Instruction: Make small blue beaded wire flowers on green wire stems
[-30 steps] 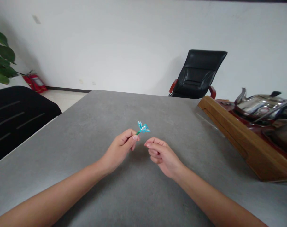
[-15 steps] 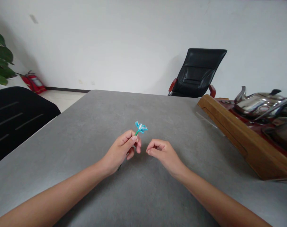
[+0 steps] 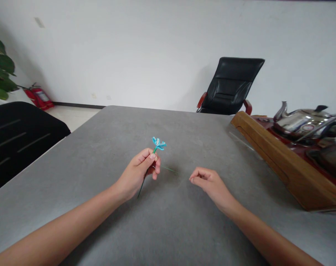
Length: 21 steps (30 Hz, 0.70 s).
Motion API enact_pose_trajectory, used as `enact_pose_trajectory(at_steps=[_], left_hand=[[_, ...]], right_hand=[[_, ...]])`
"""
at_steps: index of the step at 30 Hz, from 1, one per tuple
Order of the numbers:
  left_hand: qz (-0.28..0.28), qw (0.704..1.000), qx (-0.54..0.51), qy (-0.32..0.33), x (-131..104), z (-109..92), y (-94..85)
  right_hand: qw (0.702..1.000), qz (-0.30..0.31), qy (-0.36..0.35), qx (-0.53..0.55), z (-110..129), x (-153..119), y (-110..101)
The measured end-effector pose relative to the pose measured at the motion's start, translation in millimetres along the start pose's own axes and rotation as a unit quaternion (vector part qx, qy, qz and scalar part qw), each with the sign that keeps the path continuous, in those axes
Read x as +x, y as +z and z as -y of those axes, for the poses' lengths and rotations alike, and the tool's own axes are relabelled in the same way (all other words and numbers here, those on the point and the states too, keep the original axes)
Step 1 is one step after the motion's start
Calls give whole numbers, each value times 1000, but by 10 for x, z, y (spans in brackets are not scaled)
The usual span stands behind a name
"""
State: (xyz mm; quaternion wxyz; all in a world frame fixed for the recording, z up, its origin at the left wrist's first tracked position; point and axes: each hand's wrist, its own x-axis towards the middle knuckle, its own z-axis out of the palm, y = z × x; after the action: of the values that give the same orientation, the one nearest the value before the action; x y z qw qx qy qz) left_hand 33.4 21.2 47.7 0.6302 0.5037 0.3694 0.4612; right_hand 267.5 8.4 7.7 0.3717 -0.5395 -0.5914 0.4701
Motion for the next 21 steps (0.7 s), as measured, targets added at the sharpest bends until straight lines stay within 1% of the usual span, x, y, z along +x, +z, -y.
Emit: enact_pose_trajectory(at_steps=[4,7,9,11,12,13,14,15,16,17,18,19,20,21], left_hand=[[-1,1000,5,-5,1,-6,9],[-4,1000,5,-3,-1,-29,12],[-4,1000,5,0,-2,-41,13],[1,1000,6,4,-5,-44,13],[4,1000,7,7,-6,-42,13],[8,1000,10,9,-8,-37,14],[11,1000,13,10,-10,-31,16],[13,1000,18,10,-12,-23,19],[16,1000,24,9,-14,-15,24],[19,999,32,8,-16,-7,29],[21,999,40,7,-19,0,35],[23,998,50,7,-23,6,40],[24,998,59,9,-27,12,44],[25,997,71,15,-32,17,45]], right_hand=[[994,-54,-6,-98,-134,-24,-304],[977,-108,6,-186,-219,-14,-541],[952,-152,16,-266,-226,-2,-665],[910,-201,18,-361,-172,7,-728],[891,-220,7,-397,-122,11,-727],[879,-231,-16,-417,-60,16,-702],[880,-229,-51,-414,12,21,-649],[893,-210,-102,-384,89,29,-568],[915,-179,-150,-329,167,39,-460],[939,-148,-164,-263,241,52,-326],[963,-118,-150,-188,310,68,-173],[984,-67,-131,-103,368,87,-7],[993,-4,-117,-18,417,108,164],[992,45,-106,59,454,129,330]])
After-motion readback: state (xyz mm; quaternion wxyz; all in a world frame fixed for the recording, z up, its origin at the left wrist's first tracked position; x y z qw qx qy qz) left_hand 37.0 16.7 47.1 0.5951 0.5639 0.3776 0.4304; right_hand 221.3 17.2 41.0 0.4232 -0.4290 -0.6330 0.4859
